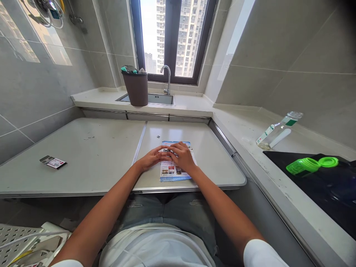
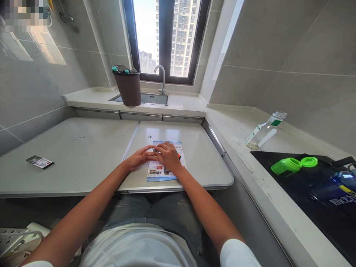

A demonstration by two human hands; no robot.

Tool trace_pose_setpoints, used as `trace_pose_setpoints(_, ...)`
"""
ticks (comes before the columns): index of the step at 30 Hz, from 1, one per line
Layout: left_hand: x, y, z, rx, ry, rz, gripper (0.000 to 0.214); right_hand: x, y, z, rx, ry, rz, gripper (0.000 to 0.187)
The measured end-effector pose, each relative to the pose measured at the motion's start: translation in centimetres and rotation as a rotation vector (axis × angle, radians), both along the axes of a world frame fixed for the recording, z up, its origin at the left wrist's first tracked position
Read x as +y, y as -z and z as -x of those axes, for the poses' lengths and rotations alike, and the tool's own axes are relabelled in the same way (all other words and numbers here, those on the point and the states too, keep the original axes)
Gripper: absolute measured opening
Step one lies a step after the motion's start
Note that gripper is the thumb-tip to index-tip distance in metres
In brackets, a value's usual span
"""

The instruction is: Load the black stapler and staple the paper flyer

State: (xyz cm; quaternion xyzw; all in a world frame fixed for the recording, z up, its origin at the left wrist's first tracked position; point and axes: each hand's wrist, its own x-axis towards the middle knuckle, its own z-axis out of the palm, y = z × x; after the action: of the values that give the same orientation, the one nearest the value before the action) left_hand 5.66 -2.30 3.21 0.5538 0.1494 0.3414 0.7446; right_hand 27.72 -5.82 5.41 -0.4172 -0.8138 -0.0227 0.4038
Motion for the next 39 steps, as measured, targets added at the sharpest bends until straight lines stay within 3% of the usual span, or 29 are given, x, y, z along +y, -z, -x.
trace_pose_setpoints(3, 0.5, 0.0, 0.1, -0.038, -0.181, -0.025, 0.057, 2.5, -0.8, -3.5, 0.193, 0.163, 0.067, 0.023)
trace_pose_setpoints(6, 0.9, 0.0, 0.1, -0.09, -0.347, -0.018, 0.038, 5.9, -0.2, -8.0, 0.226, 0.409, 0.207, 0.028)
trace_pose_setpoints(10, 1.3, -0.1, 0.2, -0.115, -0.355, 0.035, 0.032, 9.8, 1.9, -12.7, 0.221, 0.662, 0.453, 0.022)
trace_pose_setpoints(14, 1.4, 0.1, 0.3, -0.096, -0.367, 0.061, 0.03, 12.5, 3.6, -14.7, 0.225, 0.763, 0.524, 0.018)
trace_pose_setpoints(20, 1.5, 0.2, 0.3, -0.051, -0.4, 0.051, 0.027, 14.8, 4.0, -15.0, 0.218, 0.825, 0.551, 0.025)
trace_pose_setpoints(23, 1.9, 0.7, 0.4, 0.024, -0.48, 0.009, 0.027, 14.7, 4.1, -15.3, 0.194, 0.841, 0.546, 0.03)
trace_pose_setpoints(29, 2.8, 2.6, 0.4, 0.381, -0.839, -0.186, 0.025, 11.4, 4.7, -15.9, 0.075, 0.812, 0.569, 0.036)
trace_pose_setpoints(34, 3.7, 3.4, 0.1, 0.487, -0.9, -0.239, 0.021, 8.1, 5.7, -14.4, -0.036, 0.758, 0.581, 0.035)
trace_pose_setpoints(39, 7.7, 2.3, -0.4, 0.663, -0.931, -0.34, 0.005, 6.0, 6.5, -11.9, -0.113, 0.758, 0.524, 0.033)
